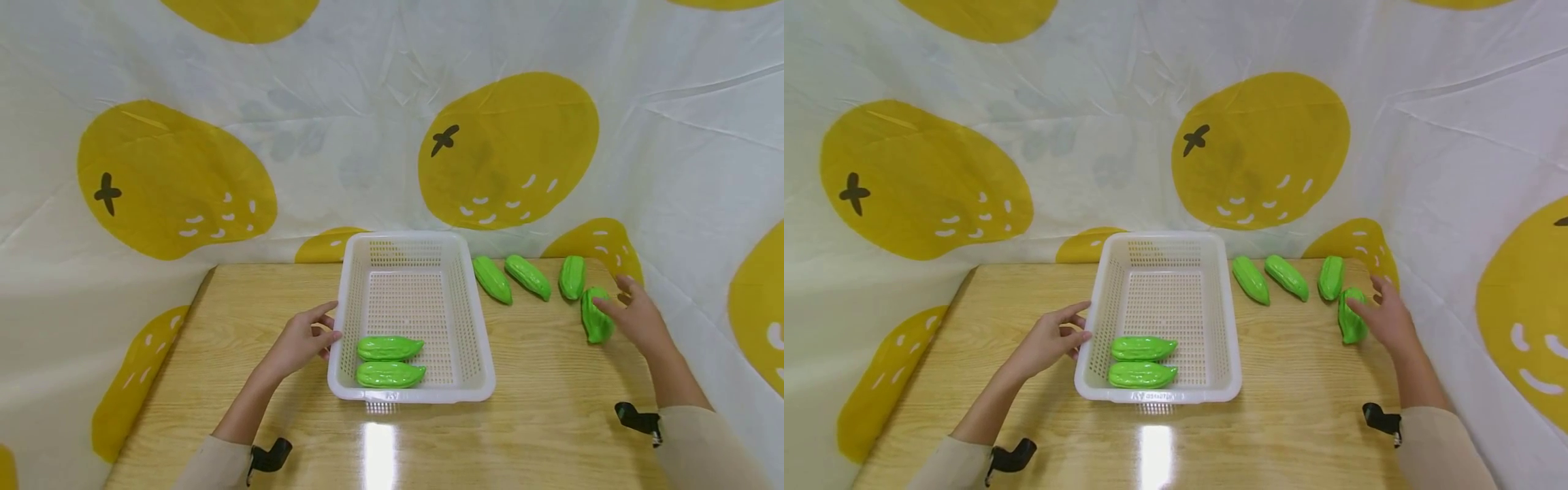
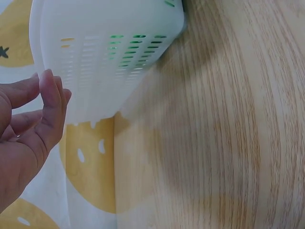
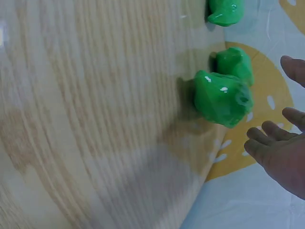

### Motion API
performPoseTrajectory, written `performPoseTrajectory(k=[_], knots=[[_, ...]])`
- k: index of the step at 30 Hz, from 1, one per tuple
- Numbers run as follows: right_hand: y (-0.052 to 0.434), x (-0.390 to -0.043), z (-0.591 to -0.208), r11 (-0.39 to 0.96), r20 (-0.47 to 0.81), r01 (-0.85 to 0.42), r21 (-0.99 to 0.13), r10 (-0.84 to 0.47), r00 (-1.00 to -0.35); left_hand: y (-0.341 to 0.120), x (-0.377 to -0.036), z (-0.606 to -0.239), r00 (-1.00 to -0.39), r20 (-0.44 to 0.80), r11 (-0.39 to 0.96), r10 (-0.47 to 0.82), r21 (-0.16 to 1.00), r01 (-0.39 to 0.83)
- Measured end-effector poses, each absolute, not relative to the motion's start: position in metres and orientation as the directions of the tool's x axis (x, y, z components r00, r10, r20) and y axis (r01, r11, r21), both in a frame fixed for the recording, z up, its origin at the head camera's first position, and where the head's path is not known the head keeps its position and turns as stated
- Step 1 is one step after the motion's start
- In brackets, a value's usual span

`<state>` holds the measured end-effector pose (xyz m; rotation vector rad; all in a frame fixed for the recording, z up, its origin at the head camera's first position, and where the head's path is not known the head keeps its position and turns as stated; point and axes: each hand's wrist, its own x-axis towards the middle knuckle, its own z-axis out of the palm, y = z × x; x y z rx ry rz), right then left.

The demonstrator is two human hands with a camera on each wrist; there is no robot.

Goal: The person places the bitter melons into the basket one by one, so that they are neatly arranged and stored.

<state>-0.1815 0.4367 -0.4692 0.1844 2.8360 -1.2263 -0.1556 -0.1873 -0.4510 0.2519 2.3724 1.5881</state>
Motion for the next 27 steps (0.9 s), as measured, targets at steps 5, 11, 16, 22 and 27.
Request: performPoseTrajectory(k=[5, 11, 16, 22, 27], knots=[[0.441, -0.189, -0.485, 0.702, -0.13, 0.165, -0.693, 0.103, -0.986, -0.187, -0.156, -0.451, -0.949, -0.125, 0.383, 0.289, 0.924, -0.004], [0.444, -0.195, -0.5, 0.726, -0.175, 0.213, -0.654, 0.129, -0.976, -0.187, -0.156, -0.45, -0.948, -0.126, 0.389, 0.291, 0.921, -0.003], [0.443, -0.195, -0.5, 0.751, -0.22, 0.259, -0.608, 0.155, -0.963, -0.187, -0.155, -0.451, -0.948, -0.13, 0.385, 0.289, 0.923, -0.01], [0.439, -0.193, -0.495, 0.76, -0.286, 0.306, -0.573, 0.165, -0.944, -0.187, -0.154, -0.451, -0.949, -0.135, 0.389, 0.286, 0.921, -0.014], [0.436, -0.193, -0.493, 0.755, -0.305, 0.332, -0.565, 0.183, -0.935, -0.185, -0.155, -0.449, -0.95, -0.134, 0.393, 0.282, 0.919, -0.013]])
